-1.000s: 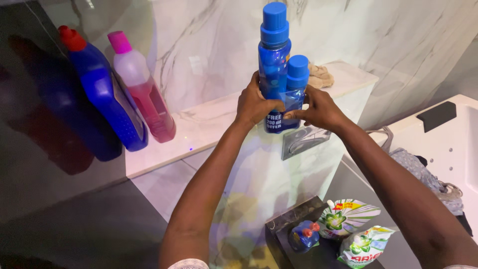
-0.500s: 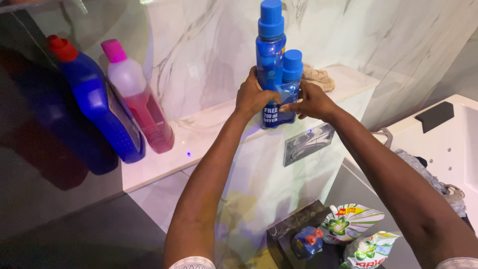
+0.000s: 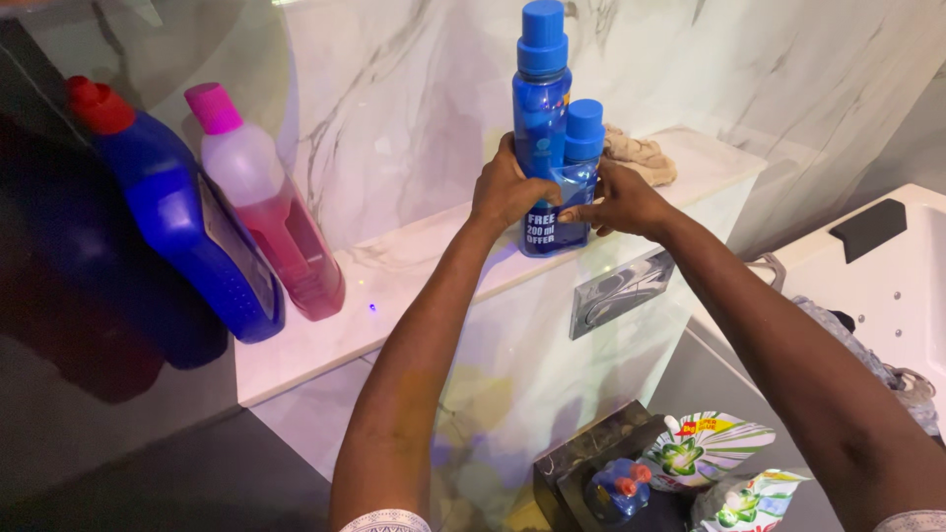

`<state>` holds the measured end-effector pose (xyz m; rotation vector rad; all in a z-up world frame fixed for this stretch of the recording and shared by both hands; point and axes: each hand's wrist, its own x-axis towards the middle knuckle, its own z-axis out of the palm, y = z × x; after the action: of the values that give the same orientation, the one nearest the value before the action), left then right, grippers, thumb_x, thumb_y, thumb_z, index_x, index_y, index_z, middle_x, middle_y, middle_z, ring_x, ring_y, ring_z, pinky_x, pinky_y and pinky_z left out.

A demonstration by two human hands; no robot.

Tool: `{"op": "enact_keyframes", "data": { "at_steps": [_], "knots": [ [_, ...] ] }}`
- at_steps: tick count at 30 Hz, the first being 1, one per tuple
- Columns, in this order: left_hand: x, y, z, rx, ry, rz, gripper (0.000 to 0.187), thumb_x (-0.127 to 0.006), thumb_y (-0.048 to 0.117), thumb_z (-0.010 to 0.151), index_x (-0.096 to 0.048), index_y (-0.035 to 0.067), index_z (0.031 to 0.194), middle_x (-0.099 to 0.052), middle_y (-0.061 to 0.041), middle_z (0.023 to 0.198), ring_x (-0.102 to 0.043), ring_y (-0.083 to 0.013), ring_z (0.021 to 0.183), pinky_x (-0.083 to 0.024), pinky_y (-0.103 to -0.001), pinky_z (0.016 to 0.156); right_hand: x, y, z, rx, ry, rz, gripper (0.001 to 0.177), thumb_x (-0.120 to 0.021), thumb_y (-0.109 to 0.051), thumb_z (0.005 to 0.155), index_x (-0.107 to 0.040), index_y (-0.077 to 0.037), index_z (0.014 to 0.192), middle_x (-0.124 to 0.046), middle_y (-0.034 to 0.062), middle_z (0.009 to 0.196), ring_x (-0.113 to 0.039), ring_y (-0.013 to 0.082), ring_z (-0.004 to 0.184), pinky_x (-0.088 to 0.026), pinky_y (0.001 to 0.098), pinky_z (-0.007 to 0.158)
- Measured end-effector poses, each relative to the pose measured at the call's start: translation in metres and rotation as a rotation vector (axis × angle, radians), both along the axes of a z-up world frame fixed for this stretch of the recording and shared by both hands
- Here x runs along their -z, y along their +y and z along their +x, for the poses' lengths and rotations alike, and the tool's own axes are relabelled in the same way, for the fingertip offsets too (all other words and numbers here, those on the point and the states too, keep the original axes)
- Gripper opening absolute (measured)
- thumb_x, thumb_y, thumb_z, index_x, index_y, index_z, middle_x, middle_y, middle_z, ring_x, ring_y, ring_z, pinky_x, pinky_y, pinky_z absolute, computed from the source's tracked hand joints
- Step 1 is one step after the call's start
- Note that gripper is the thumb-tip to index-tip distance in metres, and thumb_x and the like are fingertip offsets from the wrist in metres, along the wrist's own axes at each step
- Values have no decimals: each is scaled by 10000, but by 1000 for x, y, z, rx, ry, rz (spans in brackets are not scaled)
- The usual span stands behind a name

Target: The person wipes a pink liquid soap bottle and two blue detergent bottles with a cloth, then places them on a ledge in a bathroom.

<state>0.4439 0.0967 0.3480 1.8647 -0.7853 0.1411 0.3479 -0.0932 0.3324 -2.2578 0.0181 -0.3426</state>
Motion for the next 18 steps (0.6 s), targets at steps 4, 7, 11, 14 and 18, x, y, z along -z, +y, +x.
{"op": "enact_keyframes", "data": {
  "at_steps": [4,7,11,14,18],
  "knots": [
    [0,-4,12,6,-21,9,980,-846,285,447,-511,72,1343,-753,-140,1119,-729,-310,1051,-565,-382,910,-2,-3,7,17,42,8,689,-878,-283,749,-555,-55,1314,-678,117,944,-724,217,807,-623,346,612],
    [2,-7,18,-1,-21,26,1004,-846,312,449,-505,80,1364,-750,-135,1134,-728,-307,1056,-561,-385,913,-2,-4,11,35,73,18,708,-875,-294,752,-547,-52,1331,-687,132,944,-733,234,800,-626,354,621],
    [3,-7,23,19,-1,24,978,-828,330,470,-523,93,1369,-762,-121,1144,-741,-292,1058,-562,-378,920,-5,-4,13,36,101,36,729,-864,-322,743,-542,-59,1342,-724,125,1006,-749,236,804,-632,357,634],
    [8,-9,28,29,-18,22,1008,-821,353,500,-483,101,1415,-755,-122,1159,-739,-290,1056,-561,-373,920,-7,-6,16,50,124,16,737,-860,-343,741,-545,-63,1345,-733,139,1023,-754,253,838,-629,392,676],
    [29,-16,46,92,-83,-64,1077,-839,328,582,-336,53,1493,-714,-151,1147,-717,-302,1032,-546,-376,907,3,-13,23,63,9,-268,754,-871,-384,796,-534,-71,1394,-728,151,1111,-707,265,1002,-568,416,874]
  ]
}}
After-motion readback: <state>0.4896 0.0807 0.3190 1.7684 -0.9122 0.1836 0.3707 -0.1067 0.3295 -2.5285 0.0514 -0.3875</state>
